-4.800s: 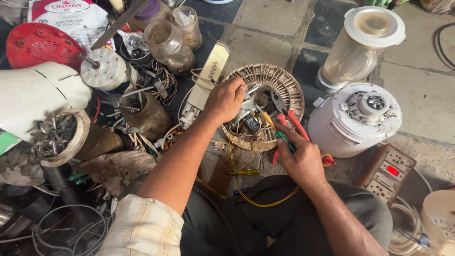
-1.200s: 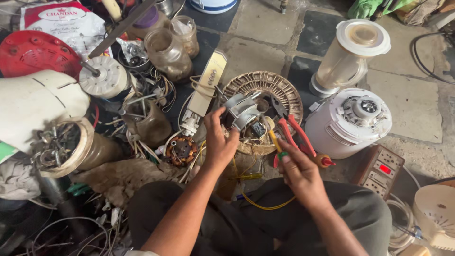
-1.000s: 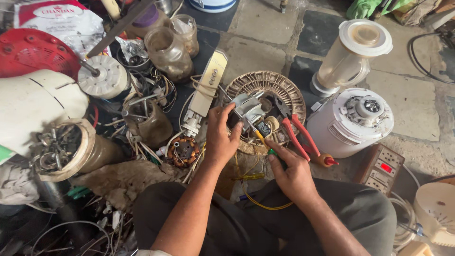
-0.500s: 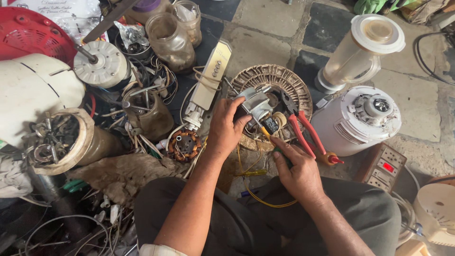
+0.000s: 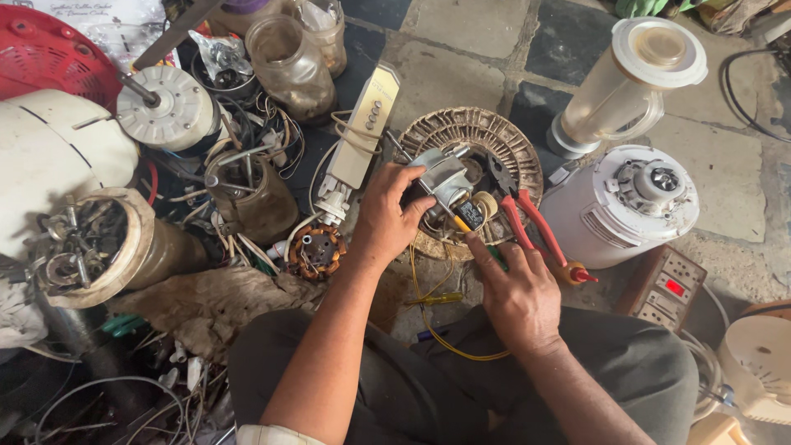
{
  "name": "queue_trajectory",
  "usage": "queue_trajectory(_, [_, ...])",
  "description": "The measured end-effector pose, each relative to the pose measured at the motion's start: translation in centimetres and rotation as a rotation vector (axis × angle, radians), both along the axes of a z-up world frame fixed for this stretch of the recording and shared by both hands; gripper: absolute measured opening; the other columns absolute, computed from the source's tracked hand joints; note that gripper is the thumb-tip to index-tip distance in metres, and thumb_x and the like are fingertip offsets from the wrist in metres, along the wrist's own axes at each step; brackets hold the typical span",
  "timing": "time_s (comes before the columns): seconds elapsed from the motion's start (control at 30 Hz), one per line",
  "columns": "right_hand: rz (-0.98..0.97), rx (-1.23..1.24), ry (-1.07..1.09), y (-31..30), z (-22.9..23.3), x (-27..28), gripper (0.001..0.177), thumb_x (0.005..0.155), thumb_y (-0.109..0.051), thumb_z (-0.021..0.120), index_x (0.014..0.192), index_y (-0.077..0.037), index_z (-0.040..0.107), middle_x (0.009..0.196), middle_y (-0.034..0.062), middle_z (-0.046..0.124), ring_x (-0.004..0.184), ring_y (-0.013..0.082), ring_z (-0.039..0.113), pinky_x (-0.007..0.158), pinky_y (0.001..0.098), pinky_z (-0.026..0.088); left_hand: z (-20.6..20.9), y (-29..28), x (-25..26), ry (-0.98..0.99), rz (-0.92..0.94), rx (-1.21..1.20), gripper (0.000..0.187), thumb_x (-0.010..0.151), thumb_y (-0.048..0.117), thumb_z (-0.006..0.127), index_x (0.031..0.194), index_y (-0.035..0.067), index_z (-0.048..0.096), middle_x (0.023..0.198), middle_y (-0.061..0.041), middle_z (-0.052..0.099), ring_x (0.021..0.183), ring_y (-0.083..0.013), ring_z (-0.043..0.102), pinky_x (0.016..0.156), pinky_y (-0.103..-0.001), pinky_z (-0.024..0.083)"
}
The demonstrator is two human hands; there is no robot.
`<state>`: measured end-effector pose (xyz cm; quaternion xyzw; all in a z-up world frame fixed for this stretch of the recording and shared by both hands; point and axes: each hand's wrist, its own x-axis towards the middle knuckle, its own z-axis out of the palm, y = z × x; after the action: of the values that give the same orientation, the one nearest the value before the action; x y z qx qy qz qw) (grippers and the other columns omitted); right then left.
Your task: The person works on a disassembled electrical motor, using a screwdriver to adjust internal components and wires. They then attach a white plastic fan housing to the motor shaft and secure it with the screwdriver.
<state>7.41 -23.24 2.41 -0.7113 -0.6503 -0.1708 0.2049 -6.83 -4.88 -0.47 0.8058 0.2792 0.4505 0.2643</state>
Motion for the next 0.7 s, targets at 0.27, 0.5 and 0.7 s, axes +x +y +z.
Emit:
queue_trajectory(0.27, [0.01,-0.073,0.57,1.1,0.8,0.0,0.03,0.092,-0.023,0.075,0.122,-0.021,0.074,0.086,0.0043,0.074,0.076,0.0205,0.073,0.064,0.0366,0.056,0.2,0.8,0.2,-0.021,-0.034,-0.075,0.046,0.078,0.011,0.089,0.117,0.006,0.065,0.106,-0.01,0.067,0.094,-0.0279,0.067,0.084,-0.04,0.055])
queue_trajectory(0.5, [0.108,-0.117,0.901,1.4,-0.1,0.9,0.032,0.101,-0.024,0.065,0.129,-0.009,0.07,0.084,0.001,0.076,0.076,0.0069,0.072,0.067,0.0272,0.056,0.0,1.1,0.1,-0.044,-0.034,-0.102,0.044,0.076,0.009,0.089,0.113,0.005,0.066,0.104,-0.01,0.068,0.092,-0.0271,0.068,0.082,-0.039,0.055])
queue_trajectory(0.7, [-0.12,-0.477,2.037,1.9,-0.8,2.3,0.048,0.099,-0.031,0.054,0.142,-0.01,0.057,0.069,0.0026,0.053,0.048,0.0083,0.042,0.04,0.0229,0.034,-0.4,0.6,0.2,-0.079,-0.022,-0.008,0.042,0.078,0.006,0.086,0.115,0.006,0.065,0.109,-0.01,0.068,0.101,-0.0284,0.068,0.088,-0.039,0.055])
